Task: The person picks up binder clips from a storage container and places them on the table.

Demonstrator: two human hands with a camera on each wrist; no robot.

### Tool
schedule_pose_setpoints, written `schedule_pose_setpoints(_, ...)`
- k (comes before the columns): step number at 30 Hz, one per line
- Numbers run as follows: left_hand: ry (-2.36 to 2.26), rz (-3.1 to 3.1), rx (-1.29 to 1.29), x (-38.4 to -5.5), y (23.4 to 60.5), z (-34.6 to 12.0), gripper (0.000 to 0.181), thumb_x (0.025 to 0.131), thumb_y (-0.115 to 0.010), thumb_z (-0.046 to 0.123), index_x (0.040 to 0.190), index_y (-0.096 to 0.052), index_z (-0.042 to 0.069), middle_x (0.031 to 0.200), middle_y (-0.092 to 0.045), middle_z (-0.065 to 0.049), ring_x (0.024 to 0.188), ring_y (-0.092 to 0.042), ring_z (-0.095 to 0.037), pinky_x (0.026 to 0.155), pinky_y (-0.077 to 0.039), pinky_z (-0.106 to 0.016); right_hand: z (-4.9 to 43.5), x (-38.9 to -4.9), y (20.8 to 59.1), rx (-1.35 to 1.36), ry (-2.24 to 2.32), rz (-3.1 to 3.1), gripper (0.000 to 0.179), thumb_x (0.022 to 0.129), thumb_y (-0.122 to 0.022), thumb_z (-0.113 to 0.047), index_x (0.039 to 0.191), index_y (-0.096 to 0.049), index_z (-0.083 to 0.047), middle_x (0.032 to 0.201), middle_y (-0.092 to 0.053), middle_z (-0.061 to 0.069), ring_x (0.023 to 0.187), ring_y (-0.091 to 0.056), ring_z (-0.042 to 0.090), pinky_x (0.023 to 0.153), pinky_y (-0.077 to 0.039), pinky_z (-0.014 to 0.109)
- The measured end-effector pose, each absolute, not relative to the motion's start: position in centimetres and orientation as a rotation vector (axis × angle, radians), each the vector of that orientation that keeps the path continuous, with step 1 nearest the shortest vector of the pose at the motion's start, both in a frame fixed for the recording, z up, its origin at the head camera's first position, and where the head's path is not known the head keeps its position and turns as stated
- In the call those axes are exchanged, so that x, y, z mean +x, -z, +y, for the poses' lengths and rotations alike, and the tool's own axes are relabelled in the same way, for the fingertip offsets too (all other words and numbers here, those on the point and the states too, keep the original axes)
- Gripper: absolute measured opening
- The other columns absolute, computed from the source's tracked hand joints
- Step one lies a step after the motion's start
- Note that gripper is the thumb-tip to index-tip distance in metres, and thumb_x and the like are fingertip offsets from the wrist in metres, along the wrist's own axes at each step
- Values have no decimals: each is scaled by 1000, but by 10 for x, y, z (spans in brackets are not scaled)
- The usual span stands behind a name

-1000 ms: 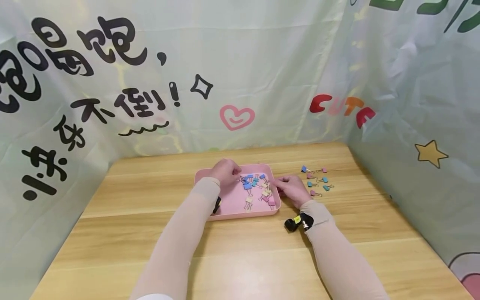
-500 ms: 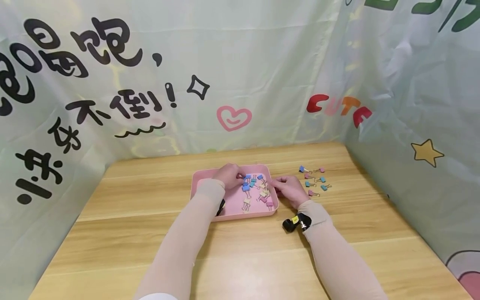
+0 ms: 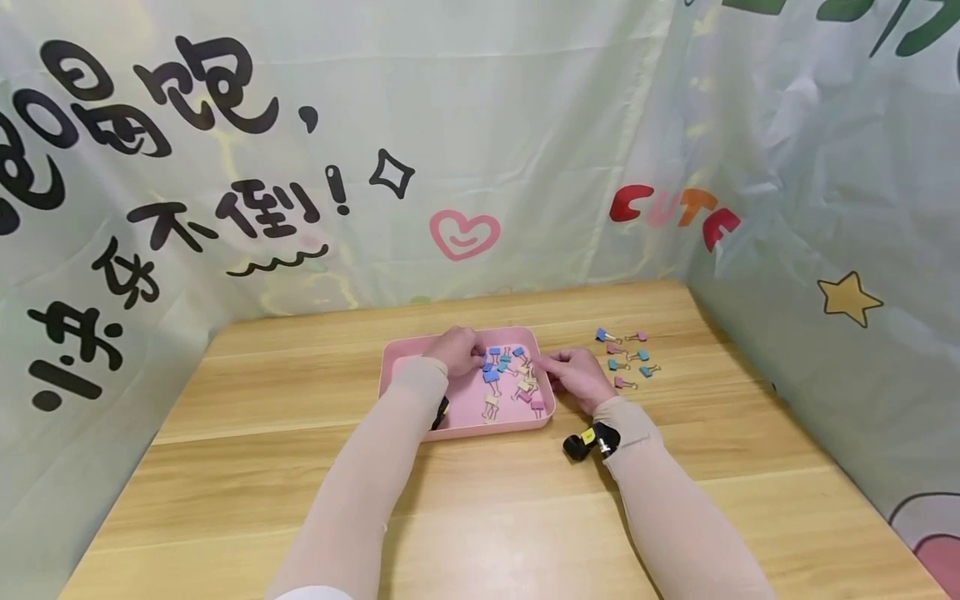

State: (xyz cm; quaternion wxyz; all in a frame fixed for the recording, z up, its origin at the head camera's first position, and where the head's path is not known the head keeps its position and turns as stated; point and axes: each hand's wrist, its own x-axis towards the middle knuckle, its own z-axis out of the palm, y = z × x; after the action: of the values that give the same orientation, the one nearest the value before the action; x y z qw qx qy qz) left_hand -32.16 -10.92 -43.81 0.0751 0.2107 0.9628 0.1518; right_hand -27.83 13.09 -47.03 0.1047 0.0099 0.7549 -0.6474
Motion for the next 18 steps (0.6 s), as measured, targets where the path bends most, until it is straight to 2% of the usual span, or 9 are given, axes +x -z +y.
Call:
schedule_pose_setpoints(10, -443, 2885, 622, -322, 436, -107, 17, 88, -71, 28, 97, -72, 13, 90, -66, 3, 82, -59, -12, 79, -49, -30, 132, -280, 472, 31, 1918, 2220, 37, 90, -69, -25, 109, -65, 6, 94, -68, 15, 74, -65, 19, 66, -55, 30)
schedule_pose_setpoints(18, -478, 2884, 629, -317, 438, -111, 16, 88, -71, 29, 94, -72, 14, 88, -66, 4, 81, -59, -12, 79, -48, -29, 131, -279, 473, 25, 1930, 2218, 38, 89, -70, -26, 109, -66, 6, 94, -68, 15, 73, -65, 19, 66, -55, 31)
